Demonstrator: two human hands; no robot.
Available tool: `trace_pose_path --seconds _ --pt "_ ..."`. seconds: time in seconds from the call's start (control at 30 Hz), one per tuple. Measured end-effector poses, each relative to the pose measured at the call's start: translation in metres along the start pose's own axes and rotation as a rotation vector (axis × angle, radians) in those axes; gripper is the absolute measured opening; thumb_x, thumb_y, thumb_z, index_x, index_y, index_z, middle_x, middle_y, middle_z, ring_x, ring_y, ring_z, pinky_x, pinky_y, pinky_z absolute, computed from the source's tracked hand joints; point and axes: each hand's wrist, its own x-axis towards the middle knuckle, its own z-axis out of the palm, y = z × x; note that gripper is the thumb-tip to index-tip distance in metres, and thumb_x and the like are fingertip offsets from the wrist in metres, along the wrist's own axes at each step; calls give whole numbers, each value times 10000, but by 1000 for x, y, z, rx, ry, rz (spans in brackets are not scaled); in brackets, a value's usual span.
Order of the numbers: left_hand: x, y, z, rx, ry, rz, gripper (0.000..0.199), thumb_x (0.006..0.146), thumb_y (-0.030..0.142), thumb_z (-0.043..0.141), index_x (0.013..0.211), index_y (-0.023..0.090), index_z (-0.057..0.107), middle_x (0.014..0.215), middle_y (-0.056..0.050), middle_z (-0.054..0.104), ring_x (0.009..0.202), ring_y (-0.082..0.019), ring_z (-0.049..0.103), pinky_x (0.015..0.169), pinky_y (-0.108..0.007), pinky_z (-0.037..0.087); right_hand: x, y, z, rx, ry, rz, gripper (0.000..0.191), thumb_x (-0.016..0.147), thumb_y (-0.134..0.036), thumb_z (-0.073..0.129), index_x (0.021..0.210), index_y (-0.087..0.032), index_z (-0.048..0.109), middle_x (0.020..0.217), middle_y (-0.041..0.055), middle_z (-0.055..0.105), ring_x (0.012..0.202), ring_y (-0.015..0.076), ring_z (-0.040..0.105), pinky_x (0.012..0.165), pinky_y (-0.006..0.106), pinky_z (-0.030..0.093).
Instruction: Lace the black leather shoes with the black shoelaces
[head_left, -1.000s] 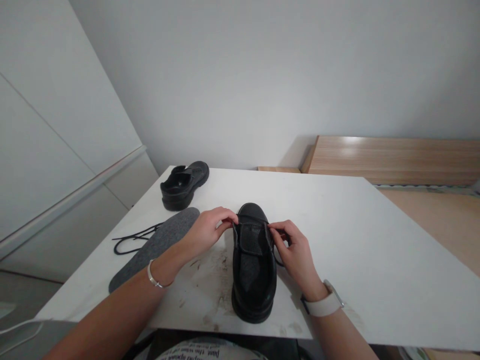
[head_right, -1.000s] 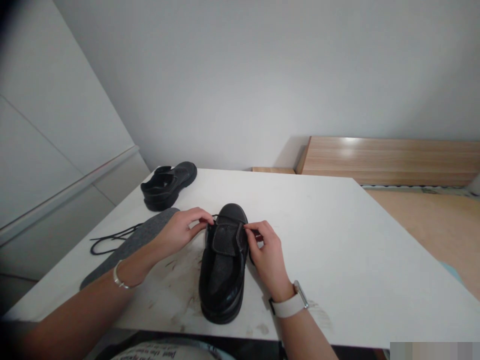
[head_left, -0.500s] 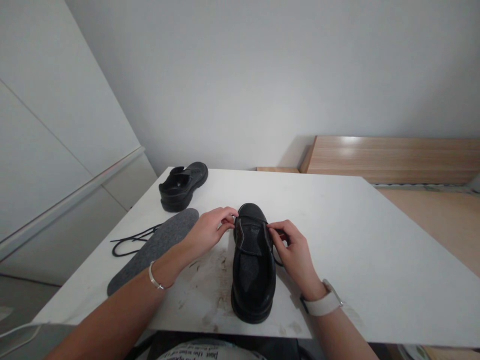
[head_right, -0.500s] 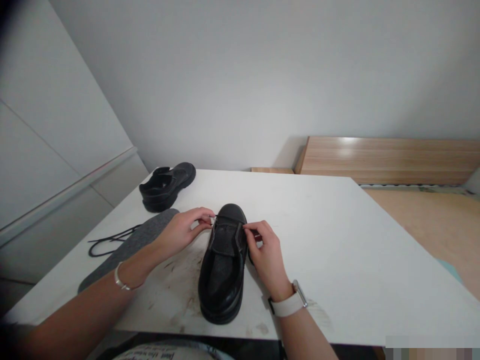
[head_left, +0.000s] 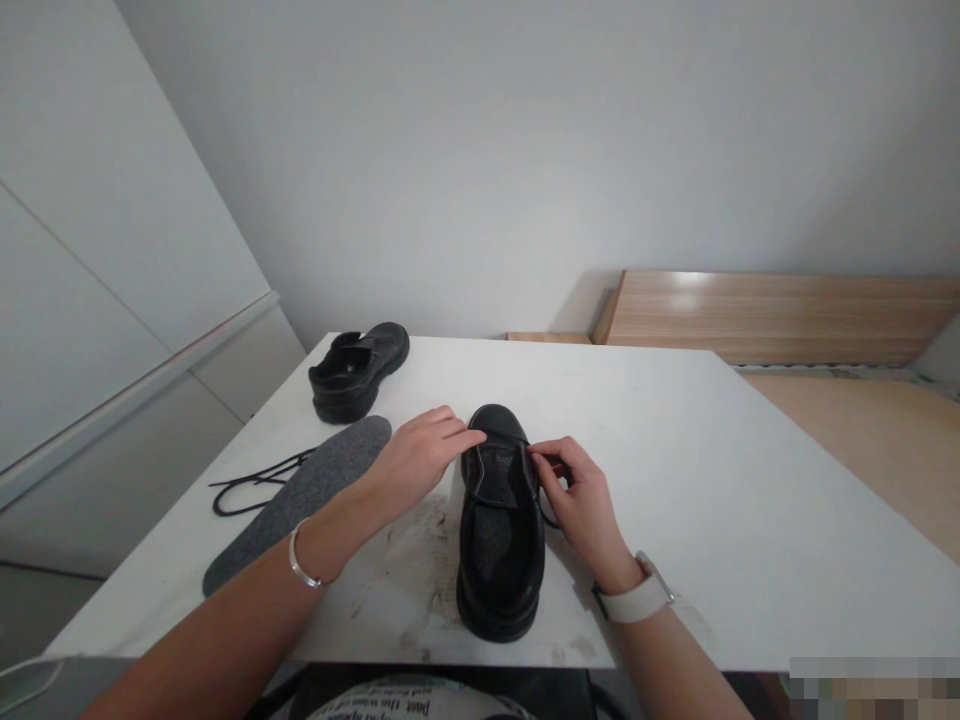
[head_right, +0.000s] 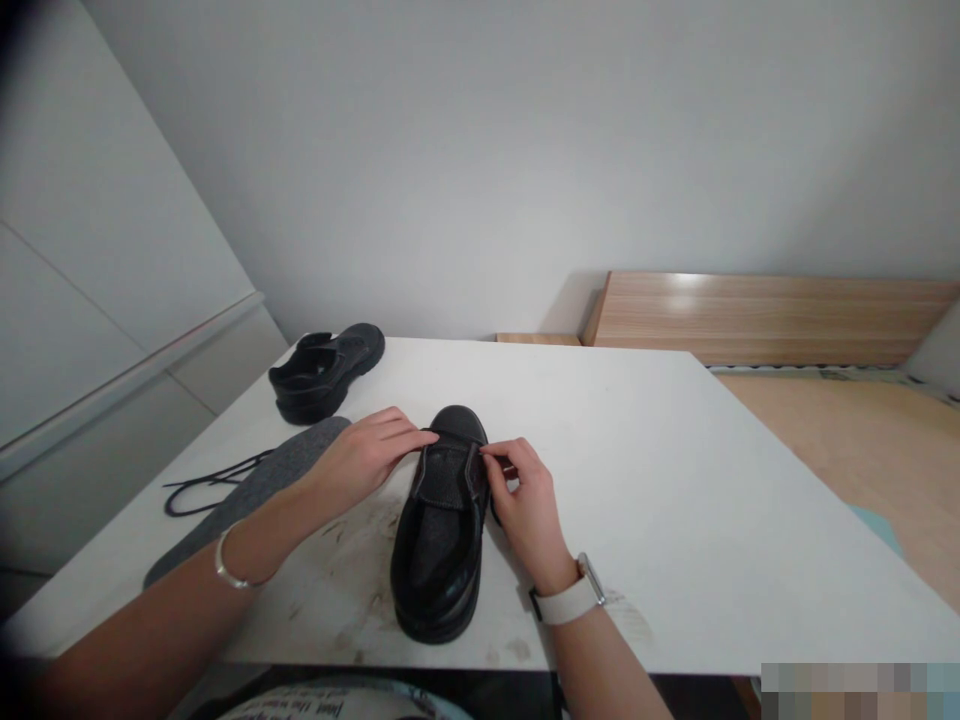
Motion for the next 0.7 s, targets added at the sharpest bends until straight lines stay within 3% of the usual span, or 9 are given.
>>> trace_pose_path --seconds 0.1,0.2,0.33,0.43,0.7 --pt "0 0 0 24 -47 -17 263 990 96 461 1157 152 656 926 -79 700 889 -211 596 780 -340 515 0 0 0 2 1 -1 180 946 -331 563 943 -205 691 895 53 661 792 164 618 700 288 530" --pt "0 -1 1 -16 -79 -117 217 981 121 506 1153 154 635 925 -75 685 876 -209 612 773 -329 509 -1 0 0 6 -5 -1 182 948 -332 559 949 -205 689 903 55 661 799 165 615 708 288 531" --pt "-1 -1 1 -127 -95 -244 85 976 163 546 994 166 629 885 -43 663 819 -183 620 748 -294 488 0 1 0 8 1 5 178 947 -328 560 950 -206 689 910 54 661 807 166 614 714 291 527" --pt "-2 -2 1 -208 -62 -223 116 982 159 531 926 167 632 891 -38 661 847 -177 621 772 -287 485 0 1 0 8 1 -2 175 946 -324 559 951 -206 689 904 51 659 803 162 615 709 285 528" --pt "-5 -4 4 -264 -11 -225 100 978 175 548 1005 167 645 949 -52 699 882 -181 645 791 -295 502 0 0 -1 5 -9 -2 187 946 -333 554 954 -207 692 915 55 659 808 164 620 705 287 540"
